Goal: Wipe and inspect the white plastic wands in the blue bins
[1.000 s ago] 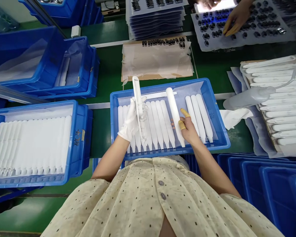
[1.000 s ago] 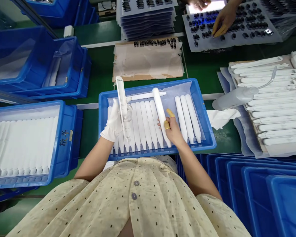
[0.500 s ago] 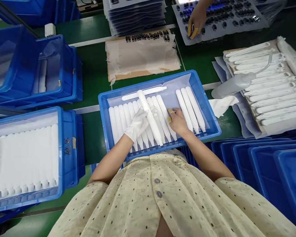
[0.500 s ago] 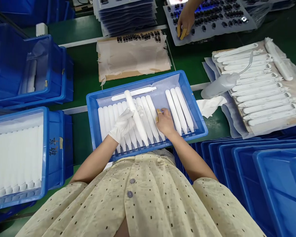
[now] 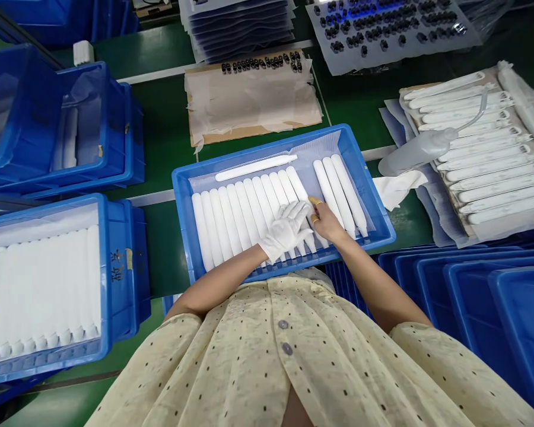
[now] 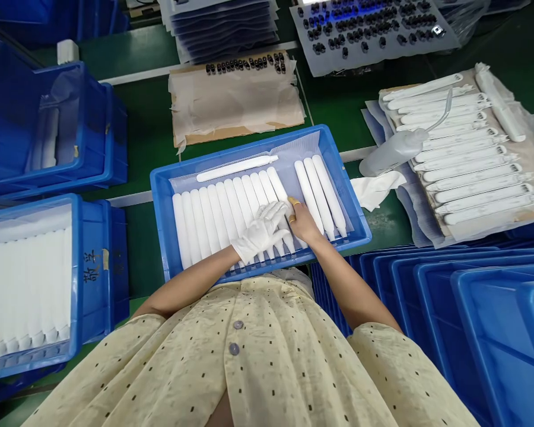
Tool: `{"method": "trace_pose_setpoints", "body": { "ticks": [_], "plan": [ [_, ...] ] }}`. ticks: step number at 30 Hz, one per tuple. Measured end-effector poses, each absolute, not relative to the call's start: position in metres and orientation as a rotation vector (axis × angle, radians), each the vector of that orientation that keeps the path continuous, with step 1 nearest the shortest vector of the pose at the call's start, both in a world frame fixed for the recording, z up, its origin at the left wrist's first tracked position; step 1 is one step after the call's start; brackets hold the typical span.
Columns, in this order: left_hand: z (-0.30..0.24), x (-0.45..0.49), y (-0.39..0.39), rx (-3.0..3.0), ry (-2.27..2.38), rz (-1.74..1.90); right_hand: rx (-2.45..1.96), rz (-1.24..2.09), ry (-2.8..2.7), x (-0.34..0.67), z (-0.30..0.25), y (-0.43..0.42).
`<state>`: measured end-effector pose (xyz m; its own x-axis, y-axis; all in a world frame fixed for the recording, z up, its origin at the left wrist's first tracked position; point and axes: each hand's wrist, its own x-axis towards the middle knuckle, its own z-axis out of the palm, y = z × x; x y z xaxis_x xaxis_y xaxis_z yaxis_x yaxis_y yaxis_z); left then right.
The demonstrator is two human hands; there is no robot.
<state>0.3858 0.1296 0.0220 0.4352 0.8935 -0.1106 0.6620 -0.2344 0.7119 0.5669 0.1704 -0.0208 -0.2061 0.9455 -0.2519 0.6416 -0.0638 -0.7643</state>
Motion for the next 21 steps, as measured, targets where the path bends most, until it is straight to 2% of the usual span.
{"method": "trace_pose_setpoints", "body": {
  "ticks": [4,7,9,11,14,21],
  "plan": [
    [0.031,0.397,0.099,2.237,1.315,0.158,-1.687,0.998,-1.903,0.568,-0.015,0.17],
    [0.039,0.389,0.078,2.397,1.154,0.092,-1.716,0.725,-1.849,0.6,-0.004,0.176],
    [0.04,0.38,0.068,2.437,1.009,0.054,-1.899,0.476,-1.744,0.632,0.002,0.183],
    [0.038,0.37,0.061,2.389,0.912,0.015,-2.141,0.383,-1.649,0.661,0.007,0.188],
    [0.034,0.351,0.055,2.214,0.854,0.057,-2.295,0.511,-1.643,0.681,0.008,0.187],
    [0.048,0.266,0.039,1.89,0.765,0.36,-2.041,0.821,-1.701,0.634,0.004,0.149]
  ]
}}
